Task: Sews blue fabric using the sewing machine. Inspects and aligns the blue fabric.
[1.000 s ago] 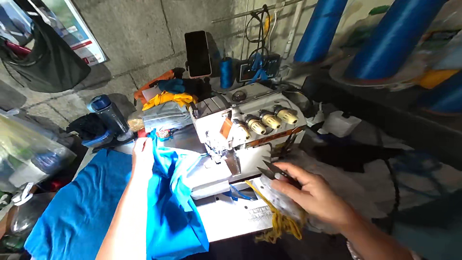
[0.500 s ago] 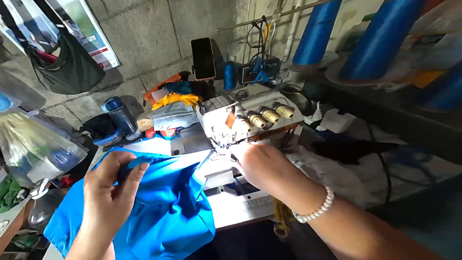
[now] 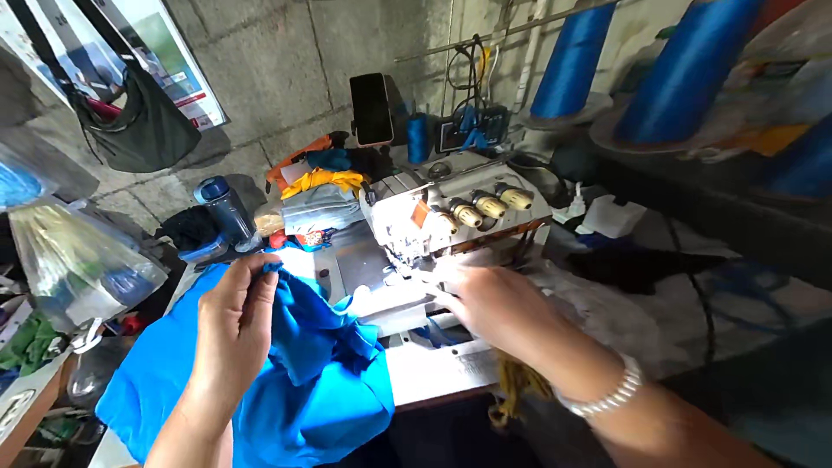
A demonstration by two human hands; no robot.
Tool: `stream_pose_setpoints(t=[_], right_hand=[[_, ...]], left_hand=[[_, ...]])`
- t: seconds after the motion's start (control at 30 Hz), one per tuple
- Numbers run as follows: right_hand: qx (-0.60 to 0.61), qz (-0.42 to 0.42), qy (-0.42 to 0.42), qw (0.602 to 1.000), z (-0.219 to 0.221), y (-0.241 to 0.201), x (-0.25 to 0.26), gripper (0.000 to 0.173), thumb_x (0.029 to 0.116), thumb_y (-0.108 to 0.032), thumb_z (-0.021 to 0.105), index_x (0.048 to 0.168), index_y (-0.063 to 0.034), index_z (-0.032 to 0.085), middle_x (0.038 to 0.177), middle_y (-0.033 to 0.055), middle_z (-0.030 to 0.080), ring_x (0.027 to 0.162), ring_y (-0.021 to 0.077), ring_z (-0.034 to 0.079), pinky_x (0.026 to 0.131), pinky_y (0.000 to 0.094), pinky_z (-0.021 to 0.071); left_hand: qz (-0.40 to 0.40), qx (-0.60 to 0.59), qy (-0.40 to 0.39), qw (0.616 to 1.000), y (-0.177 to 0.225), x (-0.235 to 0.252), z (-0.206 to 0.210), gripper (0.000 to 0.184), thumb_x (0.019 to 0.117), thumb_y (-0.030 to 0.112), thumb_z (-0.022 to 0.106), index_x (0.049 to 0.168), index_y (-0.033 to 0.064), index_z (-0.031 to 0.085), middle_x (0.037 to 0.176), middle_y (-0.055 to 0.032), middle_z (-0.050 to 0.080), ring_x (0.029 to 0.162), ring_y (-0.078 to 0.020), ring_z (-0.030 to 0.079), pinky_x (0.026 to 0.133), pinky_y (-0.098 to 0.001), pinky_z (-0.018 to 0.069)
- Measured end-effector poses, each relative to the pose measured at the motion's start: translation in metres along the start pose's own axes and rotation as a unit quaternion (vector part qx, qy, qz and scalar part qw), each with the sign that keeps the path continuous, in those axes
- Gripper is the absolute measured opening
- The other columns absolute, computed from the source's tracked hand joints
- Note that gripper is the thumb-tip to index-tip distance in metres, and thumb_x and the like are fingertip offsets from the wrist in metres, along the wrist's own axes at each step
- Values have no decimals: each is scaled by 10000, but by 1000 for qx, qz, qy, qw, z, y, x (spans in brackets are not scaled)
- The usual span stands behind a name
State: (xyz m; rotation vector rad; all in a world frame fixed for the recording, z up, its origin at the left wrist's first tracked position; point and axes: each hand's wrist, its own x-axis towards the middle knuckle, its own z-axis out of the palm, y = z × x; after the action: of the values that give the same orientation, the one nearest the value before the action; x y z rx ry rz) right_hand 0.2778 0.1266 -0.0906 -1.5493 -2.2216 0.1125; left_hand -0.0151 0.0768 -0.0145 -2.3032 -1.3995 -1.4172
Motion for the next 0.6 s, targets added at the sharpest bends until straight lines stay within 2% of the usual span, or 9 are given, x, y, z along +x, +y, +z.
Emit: stream_pose_setpoints(t=[0.07,0.2,0.27,0.33,0.37,0.43,0.47,0.53,0.6], right_hand=[[29,37,-23,999,5,30,-20,295,887,-135,790,1155,-29,725,924,200,716,838,418,698,751,630,540],[15,72,-36,997,41,85,-42,344,872,-126,807,1192,-25,733,1027,284,702,1008,517,657,873,702,492],[3,91,-47,995,44,88,-41,399,851,-129,826,1217,-11,719,1107,310,666,1091,546,606,913,710,464],[59,44,11,997,30,69,-38,471,796,-131,868,1210,28,708,1122,313,662,1092,545,607,901,718,467],[112,-12,61,992,22,52,-36,471,796,-184,864,1193,21,716,1114,276,678,1070,498,636,883,685,498],[217,-120,145,958,13,6,-32,500,840,-451,740,1184,-88,729,1113,97,704,1057,265,672,867,475,569],[264,-157,157,939,12,-20,-31,509,857,-518,696,1176,-122,722,1100,42,703,1044,179,669,852,399,575],[305,-205,152,918,20,-58,-34,374,906,-467,669,1046,-125,729,968,23,723,899,141,697,736,366,588],[311,-204,148,917,36,-70,-38,188,937,-240,602,880,-95,707,782,39,681,713,148,673,615,326,566]], left_hand=[[8,-5,-11,1000,-1,4,6,197,1028,104,497,1104,-7,642,898,39,629,754,108,552,696,-50,467],[13,-49,-29,998,6,11,19,136,1002,158,590,1024,33,639,748,88,566,604,106,480,564,-47,414],[43,-61,-34,997,11,14,23,159,1011,189,598,982,39,642,699,94,543,572,96,455,540,-54,394],[77,-45,-40,995,19,15,26,190,1022,185,577,985,19,662,702,69,561,575,78,465,545,-67,405],[93,-29,-44,994,25,15,27,198,1024,183,570,990,15,671,706,56,570,581,67,475,551,-74,414],[116,-4,-49,992,37,13,30,190,1007,174,578,983,17,681,723,37,599,610,45,508,580,-97,438],[123,3,-50,991,43,13,32,175,994,171,588,967,25,680,728,39,602,619,41,516,583,-100,442],[130,-3,-37,991,51,12,28,143,973,164,617,935,35,665,735,41,600,636,41,530,596,-97,455],[126,-20,-19,992,51,13,17,126,974,164,638,941,42,642,740,49,598,637,54,534,599,-87,467]])
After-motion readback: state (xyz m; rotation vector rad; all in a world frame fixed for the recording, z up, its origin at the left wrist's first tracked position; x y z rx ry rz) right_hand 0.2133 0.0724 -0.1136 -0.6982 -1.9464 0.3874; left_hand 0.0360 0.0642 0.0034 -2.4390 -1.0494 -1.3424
